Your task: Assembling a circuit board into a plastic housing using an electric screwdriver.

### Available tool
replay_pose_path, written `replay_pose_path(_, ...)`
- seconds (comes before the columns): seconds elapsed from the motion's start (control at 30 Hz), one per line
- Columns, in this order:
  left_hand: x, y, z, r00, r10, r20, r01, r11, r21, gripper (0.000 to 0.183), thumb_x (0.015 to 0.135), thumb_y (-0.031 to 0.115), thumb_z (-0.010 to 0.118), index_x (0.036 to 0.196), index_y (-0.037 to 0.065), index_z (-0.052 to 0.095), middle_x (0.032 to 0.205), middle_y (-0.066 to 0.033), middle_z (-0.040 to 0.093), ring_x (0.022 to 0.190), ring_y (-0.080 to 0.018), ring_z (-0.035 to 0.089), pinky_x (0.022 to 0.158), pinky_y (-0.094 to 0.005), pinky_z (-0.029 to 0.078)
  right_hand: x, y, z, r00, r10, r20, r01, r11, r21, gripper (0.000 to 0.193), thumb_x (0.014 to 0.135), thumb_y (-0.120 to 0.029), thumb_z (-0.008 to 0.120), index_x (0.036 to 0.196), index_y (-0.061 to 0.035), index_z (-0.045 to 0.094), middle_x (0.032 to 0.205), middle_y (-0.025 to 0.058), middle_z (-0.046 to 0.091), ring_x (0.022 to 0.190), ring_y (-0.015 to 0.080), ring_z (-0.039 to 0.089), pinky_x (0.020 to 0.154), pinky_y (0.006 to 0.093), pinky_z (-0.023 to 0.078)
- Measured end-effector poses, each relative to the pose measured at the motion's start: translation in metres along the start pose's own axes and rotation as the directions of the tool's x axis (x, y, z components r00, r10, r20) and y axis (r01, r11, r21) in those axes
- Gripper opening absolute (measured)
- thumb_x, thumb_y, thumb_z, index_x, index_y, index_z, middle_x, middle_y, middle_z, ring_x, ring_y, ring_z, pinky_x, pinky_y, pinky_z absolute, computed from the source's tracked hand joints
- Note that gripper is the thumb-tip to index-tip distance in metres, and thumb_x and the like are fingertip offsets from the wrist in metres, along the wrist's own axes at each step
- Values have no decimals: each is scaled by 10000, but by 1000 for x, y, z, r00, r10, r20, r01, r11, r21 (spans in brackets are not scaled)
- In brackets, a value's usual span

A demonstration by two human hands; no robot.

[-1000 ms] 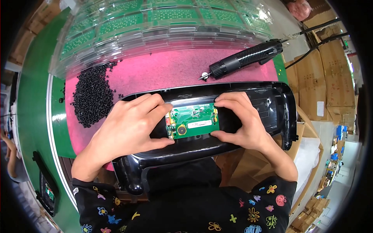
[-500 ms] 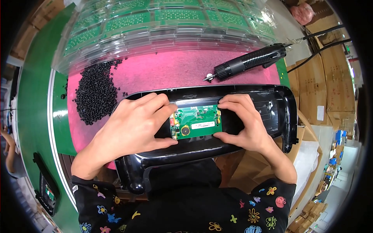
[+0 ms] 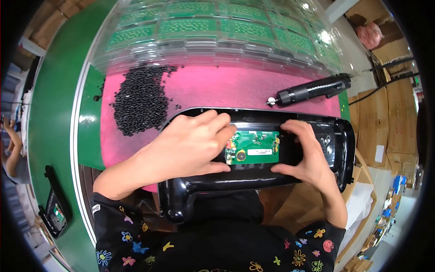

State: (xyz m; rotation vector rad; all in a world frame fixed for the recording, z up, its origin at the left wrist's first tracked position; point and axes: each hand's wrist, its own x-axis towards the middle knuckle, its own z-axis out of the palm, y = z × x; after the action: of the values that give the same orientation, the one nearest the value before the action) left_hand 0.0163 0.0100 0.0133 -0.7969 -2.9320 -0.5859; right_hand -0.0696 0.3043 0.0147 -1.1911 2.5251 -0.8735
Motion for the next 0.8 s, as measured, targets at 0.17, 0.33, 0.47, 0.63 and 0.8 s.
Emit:
replay_pose_path(0.17, -8, -10, -3, 954, 53, -294, -61, 998, -18, 451, 772, 305, 829, 1087, 25, 670, 813, -61, 606, 713, -201, 656, 553, -337, 521, 4, 6, -40, 918, 202, -341, -185, 979, 82, 667, 787, -104, 831, 1366, -32, 508, 1160, 94, 633, 1058, 213, 594, 979, 351, 459)
replay_pose_path(0.33, -14, -56, -22, 790, -321, -523, 381, 925, 8, 215, 822, 129, 769, 984, 7, 698, 867, -142, 679, 817, -345, 683, 725, -433, 549, 21, 75, -83, 711, 255, -656, -271, 959, 79, 661, 950, -129, 700, 1499, -47, 341, 1226, 92, 593, 1062, 206, 593, 983, 355, 460)
replay_pose_path(0.47, -30, -70, -31, 831, -456, -317, 510, 853, 111, 259, 766, 105, 783, 997, 18, 703, 1027, -115, 679, 1035, -328, 645, 864, -441, 523, 47, 82, -90, 704, 611, -363, -161, 635, 755, 797, 958, -157, 716, 1538, 2, 193, 1225, 117, 583, 1091, 203, 606, 989, 346, 470)
replay_pose_path(0.63, -28, -75, -18, 864, -462, -199, 487, 868, 100, 250, 713, 65, 802, 942, 23, 710, 956, -119, 672, 1017, -334, 644, 852, -451, 525, 90, 40, -66, 699, 422, -577, 189, 669, 719, 700, 928, -11, 701, 1482, 11, 275, 1197, 121, 601, 1081, 222, 646, 988, 399, 503)
replay_pose_path(0.8, -28, -73, -12, 873, -421, -244, 467, 866, 176, 150, 732, 48, 765, 865, 15, 703, 899, -128, 669, 975, -340, 647, 822, -467, 519, 104, 2, -18, 910, 272, -313, 166, 453, 876, 384, 941, -113, 693, 1265, -32, 504, 962, 91, 654, 951, 222, 627, 935, 396, 488)
